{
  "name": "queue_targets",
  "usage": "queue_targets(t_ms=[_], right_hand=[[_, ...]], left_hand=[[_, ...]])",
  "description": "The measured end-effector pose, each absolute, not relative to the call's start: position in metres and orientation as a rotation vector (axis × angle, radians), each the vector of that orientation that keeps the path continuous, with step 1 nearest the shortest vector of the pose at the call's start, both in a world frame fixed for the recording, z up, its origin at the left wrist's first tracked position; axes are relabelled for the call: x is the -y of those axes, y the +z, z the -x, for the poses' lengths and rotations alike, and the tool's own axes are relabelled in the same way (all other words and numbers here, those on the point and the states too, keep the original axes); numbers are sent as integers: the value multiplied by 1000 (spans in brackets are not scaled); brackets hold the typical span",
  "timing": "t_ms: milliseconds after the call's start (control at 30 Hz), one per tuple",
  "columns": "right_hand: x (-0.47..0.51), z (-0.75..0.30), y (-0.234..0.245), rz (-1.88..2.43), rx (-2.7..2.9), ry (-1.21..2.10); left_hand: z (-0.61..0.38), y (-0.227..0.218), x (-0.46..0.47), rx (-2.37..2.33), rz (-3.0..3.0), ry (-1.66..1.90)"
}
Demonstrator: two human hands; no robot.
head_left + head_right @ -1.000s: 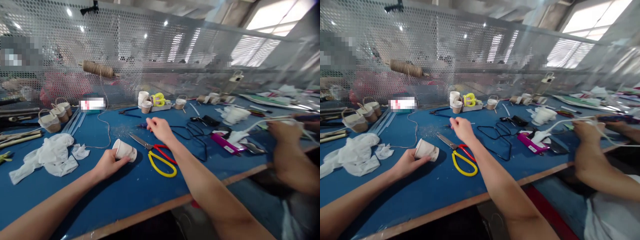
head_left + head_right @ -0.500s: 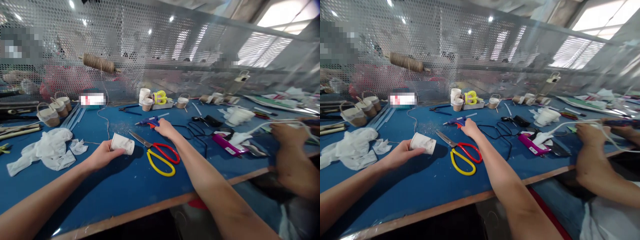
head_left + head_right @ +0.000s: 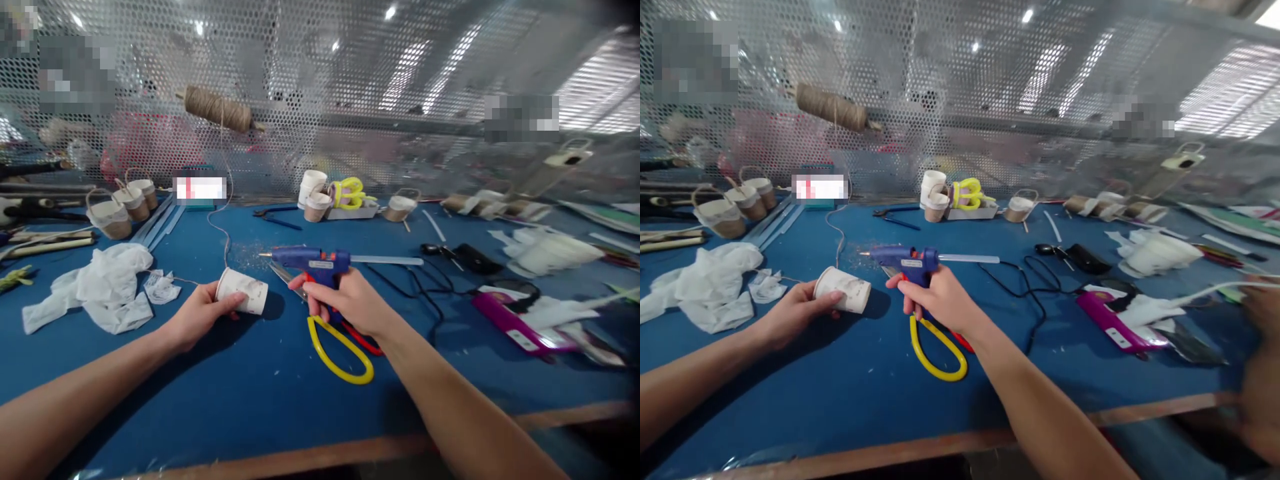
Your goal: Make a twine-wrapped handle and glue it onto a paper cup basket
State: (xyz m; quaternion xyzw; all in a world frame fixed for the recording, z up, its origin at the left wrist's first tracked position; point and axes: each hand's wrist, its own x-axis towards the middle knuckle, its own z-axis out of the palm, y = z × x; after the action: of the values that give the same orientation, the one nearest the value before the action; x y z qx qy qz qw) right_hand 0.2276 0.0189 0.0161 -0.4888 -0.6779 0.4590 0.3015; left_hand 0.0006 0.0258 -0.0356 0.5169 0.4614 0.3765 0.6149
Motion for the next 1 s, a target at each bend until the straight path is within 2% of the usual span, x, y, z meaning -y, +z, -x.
queue_targets(t_ms=[333,800,1000], right_hand=[[-12,-240,32,1466,1963,1182],[-10,-240,27,1701,2084,1102],[-10,-236,27,1699,2035,1166]], left_hand=[[-2,-29,-25,-1159,-1227,843],[-2,-32,-22,-1263,-1209,898],[-3,-32,-20,-1316,-1205,914]])
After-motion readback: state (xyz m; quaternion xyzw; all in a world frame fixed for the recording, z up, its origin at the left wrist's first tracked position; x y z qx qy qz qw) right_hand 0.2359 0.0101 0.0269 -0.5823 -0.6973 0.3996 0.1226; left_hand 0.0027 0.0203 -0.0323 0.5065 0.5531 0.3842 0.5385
